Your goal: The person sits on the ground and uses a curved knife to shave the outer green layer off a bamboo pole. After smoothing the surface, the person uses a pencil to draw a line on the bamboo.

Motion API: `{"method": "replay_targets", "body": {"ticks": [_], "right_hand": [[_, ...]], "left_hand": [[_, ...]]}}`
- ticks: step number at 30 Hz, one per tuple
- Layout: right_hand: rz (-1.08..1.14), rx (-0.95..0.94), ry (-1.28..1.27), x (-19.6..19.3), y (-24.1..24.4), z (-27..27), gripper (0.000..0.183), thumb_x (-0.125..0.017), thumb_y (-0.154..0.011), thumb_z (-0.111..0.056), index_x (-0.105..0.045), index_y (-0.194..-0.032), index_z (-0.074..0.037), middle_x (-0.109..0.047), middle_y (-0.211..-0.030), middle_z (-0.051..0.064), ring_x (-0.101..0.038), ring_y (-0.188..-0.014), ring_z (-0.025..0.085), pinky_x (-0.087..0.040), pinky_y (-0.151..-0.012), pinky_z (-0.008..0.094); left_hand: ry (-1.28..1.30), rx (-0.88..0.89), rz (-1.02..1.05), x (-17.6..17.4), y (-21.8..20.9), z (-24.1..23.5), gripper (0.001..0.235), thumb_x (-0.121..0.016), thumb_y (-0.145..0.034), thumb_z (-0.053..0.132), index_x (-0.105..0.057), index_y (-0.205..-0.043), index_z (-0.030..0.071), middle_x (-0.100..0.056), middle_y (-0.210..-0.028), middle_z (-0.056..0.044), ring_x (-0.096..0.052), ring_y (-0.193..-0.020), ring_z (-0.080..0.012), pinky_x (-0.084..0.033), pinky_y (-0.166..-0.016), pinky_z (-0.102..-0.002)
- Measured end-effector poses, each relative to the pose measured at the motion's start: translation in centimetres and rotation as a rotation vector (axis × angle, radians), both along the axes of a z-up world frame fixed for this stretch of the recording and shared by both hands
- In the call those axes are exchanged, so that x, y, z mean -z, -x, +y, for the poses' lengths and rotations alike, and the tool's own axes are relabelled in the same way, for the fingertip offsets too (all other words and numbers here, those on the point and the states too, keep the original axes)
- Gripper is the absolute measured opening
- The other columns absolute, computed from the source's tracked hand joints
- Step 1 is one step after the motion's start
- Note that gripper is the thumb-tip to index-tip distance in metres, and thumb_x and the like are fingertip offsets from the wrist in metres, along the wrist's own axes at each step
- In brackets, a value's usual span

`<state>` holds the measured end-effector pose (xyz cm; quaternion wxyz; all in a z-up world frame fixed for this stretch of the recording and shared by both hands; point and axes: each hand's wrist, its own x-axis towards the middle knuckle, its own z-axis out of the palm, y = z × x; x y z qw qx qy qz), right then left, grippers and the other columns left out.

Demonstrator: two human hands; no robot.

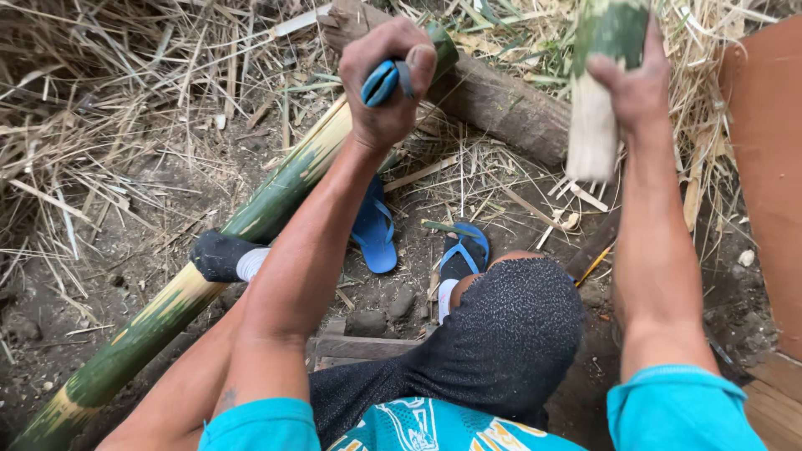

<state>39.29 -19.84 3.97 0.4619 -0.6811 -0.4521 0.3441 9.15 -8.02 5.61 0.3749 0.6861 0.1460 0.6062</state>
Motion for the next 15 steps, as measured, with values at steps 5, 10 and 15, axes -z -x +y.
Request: {"method": "replay_targets", "body": {"ticks": [5, 10, 15], "right_hand": [[-0.357, -0.334, 0.631, 3.4, 8.5, 5.0, 0.086, -0.076, -0.082, -0.031, -0.038, -0.158, -0.016, -0.067, -0.128, 0.017, -0.073, -0.103, 0.028, -0.059, -0.092, 0.045], [-0.420, -0.374, 0.227, 3.4, 9.5, 4.4, 0.114, -0.092, -0.076, -0.033, -0.021, -0.163, -0.013, -0.060, -0.135, 0.025, -0.065, -0.114, 0.035, -0.045, -0.106, 0.046], [-0.353, -0.116, 0.263, 0.6, 1.5, 3.3, 0.105, -0.089, -0.078, -0.023, -0.031, -0.166, -0.029, -0.061, -0.142, 0.014, -0.072, -0.107, 0.029, -0.064, -0.082, 0.040]], "left_hand": [[-0.082, -0.062, 0.219, -0.1, -1.7, -0.7, 0.035, -0.067, -0.102, 0.033, -0.060, -0.079, 0.008, -0.057, -0.068, -0.004, -0.056, -0.058, -0.0140, -0.045, -0.053, -0.032], [-0.078, -0.074, 0.294, -0.4, -0.8, 0.5, 0.025, -0.069, -0.103, 0.023, -0.062, -0.084, 0.009, -0.062, -0.074, -0.004, -0.059, -0.064, -0.0157, -0.046, -0.056, -0.033], [0.263, 0.161, -0.096, -0.3, 7.0, 3.9, 0.017, -0.062, -0.098, 0.020, -0.064, -0.092, 0.004, -0.068, -0.082, -0.006, -0.068, -0.072, -0.0184, -0.061, -0.066, -0.039]]}}
